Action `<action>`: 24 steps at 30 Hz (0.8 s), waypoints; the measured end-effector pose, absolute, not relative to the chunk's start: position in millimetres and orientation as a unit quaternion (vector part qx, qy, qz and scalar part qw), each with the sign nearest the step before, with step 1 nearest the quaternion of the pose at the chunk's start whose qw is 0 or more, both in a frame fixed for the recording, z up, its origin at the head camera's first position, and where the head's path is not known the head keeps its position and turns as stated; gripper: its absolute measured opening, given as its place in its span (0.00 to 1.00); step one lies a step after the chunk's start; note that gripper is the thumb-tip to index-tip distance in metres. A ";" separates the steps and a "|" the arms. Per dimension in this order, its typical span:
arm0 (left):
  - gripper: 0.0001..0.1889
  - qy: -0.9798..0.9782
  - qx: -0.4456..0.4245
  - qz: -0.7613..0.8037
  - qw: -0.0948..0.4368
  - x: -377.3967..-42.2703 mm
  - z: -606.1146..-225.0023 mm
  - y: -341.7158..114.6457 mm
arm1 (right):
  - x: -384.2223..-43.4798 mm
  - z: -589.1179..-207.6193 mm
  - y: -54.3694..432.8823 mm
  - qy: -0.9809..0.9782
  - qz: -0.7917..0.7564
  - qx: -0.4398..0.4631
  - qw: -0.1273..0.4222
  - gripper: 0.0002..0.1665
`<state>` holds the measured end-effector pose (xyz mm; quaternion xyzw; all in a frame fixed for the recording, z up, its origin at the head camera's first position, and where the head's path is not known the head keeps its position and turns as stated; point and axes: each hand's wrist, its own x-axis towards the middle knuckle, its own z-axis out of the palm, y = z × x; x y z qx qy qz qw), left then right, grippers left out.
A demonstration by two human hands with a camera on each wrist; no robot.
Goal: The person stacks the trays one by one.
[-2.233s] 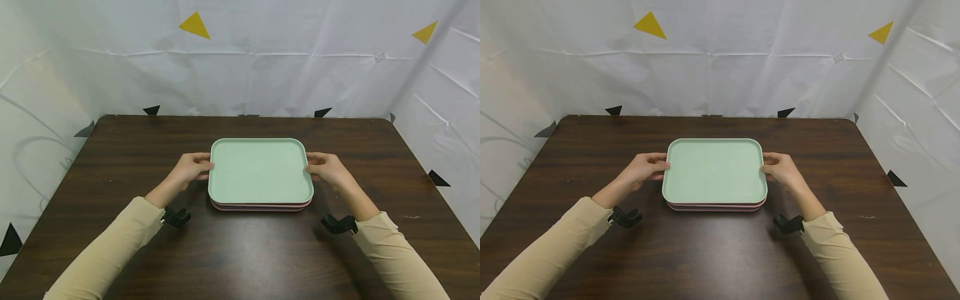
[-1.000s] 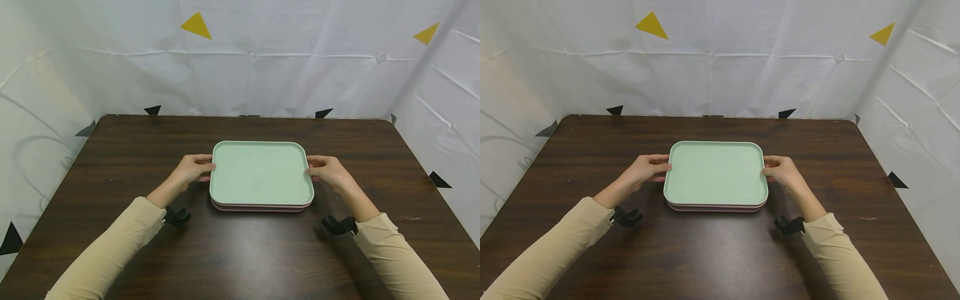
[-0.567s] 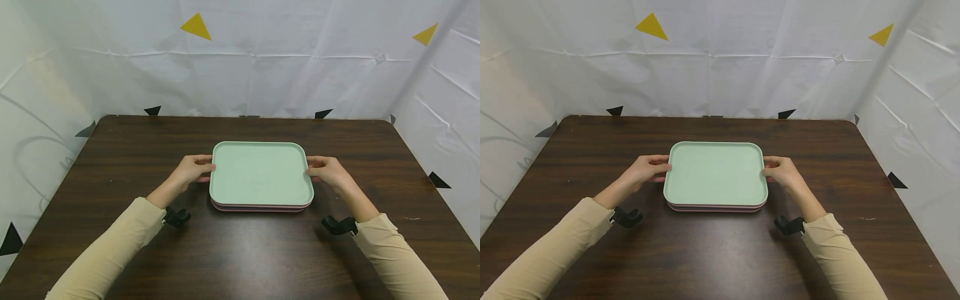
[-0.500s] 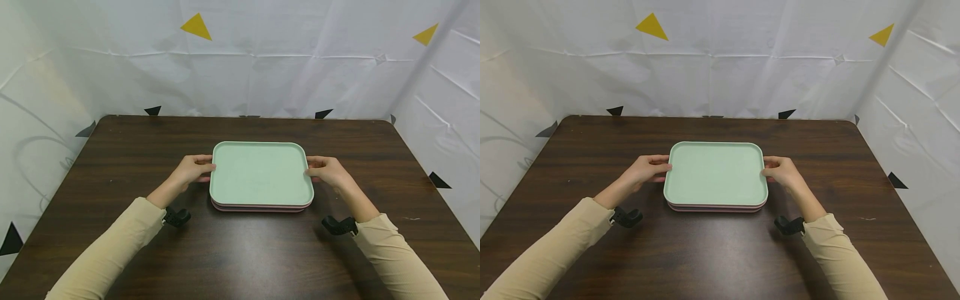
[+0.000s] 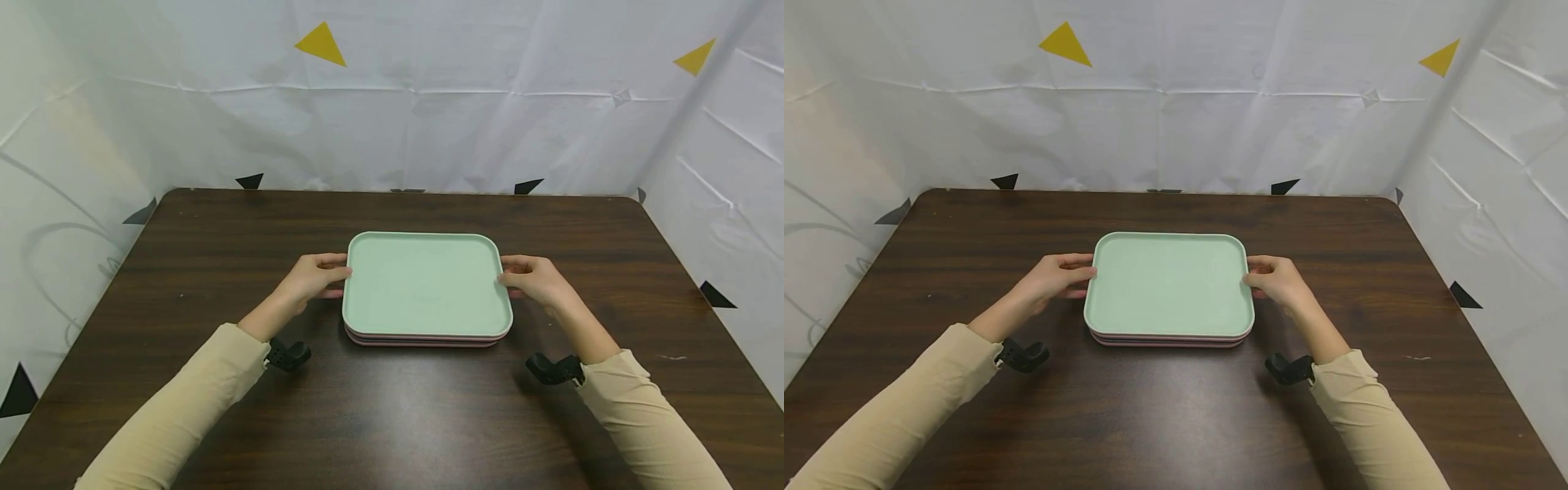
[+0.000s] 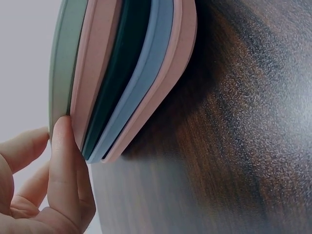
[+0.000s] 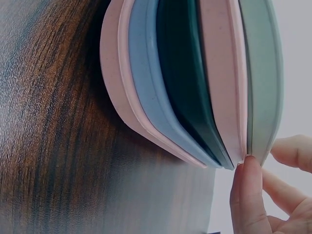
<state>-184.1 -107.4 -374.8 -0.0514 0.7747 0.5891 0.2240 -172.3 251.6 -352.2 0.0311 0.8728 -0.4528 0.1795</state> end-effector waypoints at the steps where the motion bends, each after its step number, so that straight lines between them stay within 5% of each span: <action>1: 0.27 0.775 -0.052 0.588 0.224 -184.3 -374.9 -107.4 | -172.2 -352.5 251.4 0.873 -0.453 0.032 0.180 0.33; 24: 0.25 0.785 -0.046 0.574 0.229 -185.5 -373.9 -110.0 | -173.5 -353.1 252.2 0.872 -0.454 0.030 0.180 0.31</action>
